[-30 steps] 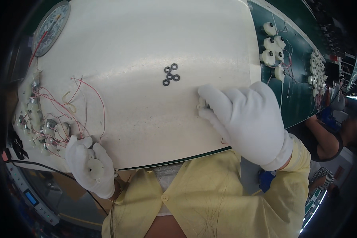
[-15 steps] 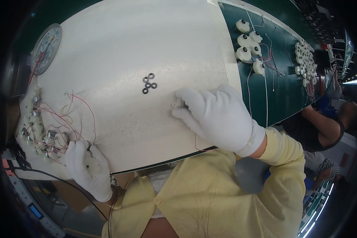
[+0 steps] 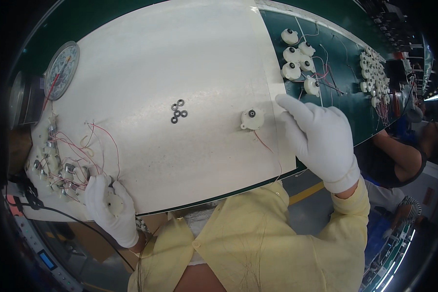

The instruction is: The person assembles small white electronic components by hand at a factory workstation. They pick up white plastic housings and small black rings, insert the rings into the housings, and place the assembled units on the table. The process is repetitive and involves handling multiple small parts.

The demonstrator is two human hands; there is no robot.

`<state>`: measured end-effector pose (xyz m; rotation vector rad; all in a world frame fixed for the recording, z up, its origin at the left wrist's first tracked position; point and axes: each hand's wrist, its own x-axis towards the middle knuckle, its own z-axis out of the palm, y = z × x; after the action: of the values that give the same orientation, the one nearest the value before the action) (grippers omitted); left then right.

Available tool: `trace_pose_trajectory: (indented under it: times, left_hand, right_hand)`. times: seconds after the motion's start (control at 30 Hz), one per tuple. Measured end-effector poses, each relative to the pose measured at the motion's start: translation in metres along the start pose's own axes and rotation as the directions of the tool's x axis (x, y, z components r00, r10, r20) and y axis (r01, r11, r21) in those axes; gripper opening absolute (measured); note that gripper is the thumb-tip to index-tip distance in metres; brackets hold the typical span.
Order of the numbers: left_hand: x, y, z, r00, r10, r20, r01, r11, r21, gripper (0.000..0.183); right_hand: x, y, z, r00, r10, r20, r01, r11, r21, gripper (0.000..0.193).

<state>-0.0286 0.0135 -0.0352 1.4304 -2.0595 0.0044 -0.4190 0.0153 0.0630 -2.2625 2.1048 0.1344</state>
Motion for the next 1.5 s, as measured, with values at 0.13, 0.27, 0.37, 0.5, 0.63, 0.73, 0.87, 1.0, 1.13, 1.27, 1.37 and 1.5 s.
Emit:
trace_pose_trajectory:
  times: [0.13,0.27,0.37,0.5,0.63,0.73,0.87,1.0,1.13,1.27,1.37,1.5]
  left_hand:
    - [0.002,0.0,0.002,1.0,-0.005,0.011,0.005,1.0,-0.022,0.053]
    - [0.006,0.004,0.003,0.999,0.015,-0.029,-0.014,0.999,0.034,0.052]
    - [0.004,0.003,0.002,1.0,0.009,-0.018,-0.008,1.0,0.025,0.053]
    - [0.002,0.003,0.003,1.0,0.003,-0.021,-0.002,0.999,0.049,0.053]
    - [-0.004,0.004,0.005,0.995,-0.089,-0.048,0.092,0.995,0.048,0.058]
    - [-0.019,0.0,0.015,0.913,-0.339,-0.228,0.304,0.937,-0.174,0.067]
    - [-0.005,0.007,0.003,0.889,-0.073,-0.451,0.076,0.997,-0.012,0.066]
    - [0.02,0.033,-0.015,0.883,0.162,-0.44,-0.139,0.987,0.084,0.059]
    - [0.053,0.075,0.003,0.915,0.24,-0.324,-0.267,0.963,-0.041,0.051]
    - [0.076,0.11,0.013,0.931,0.252,-0.264,-0.284,0.954,-0.093,0.043]
    - [0.074,0.103,0.023,0.924,0.262,-0.277,-0.31,0.939,-0.148,0.036]
    - [0.057,0.064,-0.01,0.941,0.128,-0.312,-0.145,0.989,-0.031,0.028]
  right_hand:
    - [0.013,-0.022,0.003,0.952,-0.209,-0.222,0.214,0.977,-0.004,0.042]
    - [0.025,-0.019,0.025,0.864,-0.408,-0.295,0.417,0.908,-0.036,0.041]
    - [0.022,-0.003,0.026,0.88,-0.404,-0.252,0.401,0.914,-0.063,0.039]
    - [0.012,0.019,0.024,0.903,-0.271,-0.334,0.229,0.96,-0.161,0.043]
    - [-0.004,0.041,0.017,0.887,-0.104,-0.449,0.011,0.979,-0.205,0.055]
    - [-0.015,0.044,0.009,0.871,-0.068,-0.487,-0.004,0.989,-0.146,0.061]
    - [-0.012,0.037,0.001,0.852,-0.131,-0.507,0.161,0.987,0.014,0.063]
    - [0.006,-0.001,-0.012,0.835,-0.34,-0.432,0.525,0.729,0.44,0.059]
    - [0.016,-0.068,-0.019,0.853,-0.517,0.07,-0.201,-0.203,0.958,0.049]
    - [0.05,-0.083,0.0,0.489,-0.796,0.356,-0.428,0.137,0.893,0.052]
    - [0.044,-0.073,0.028,0.588,-0.783,0.203,0.038,0.278,0.96,0.057]
    - [0.04,-0.062,-0.007,0.429,-0.617,0.66,-0.449,0.488,0.748,0.066]
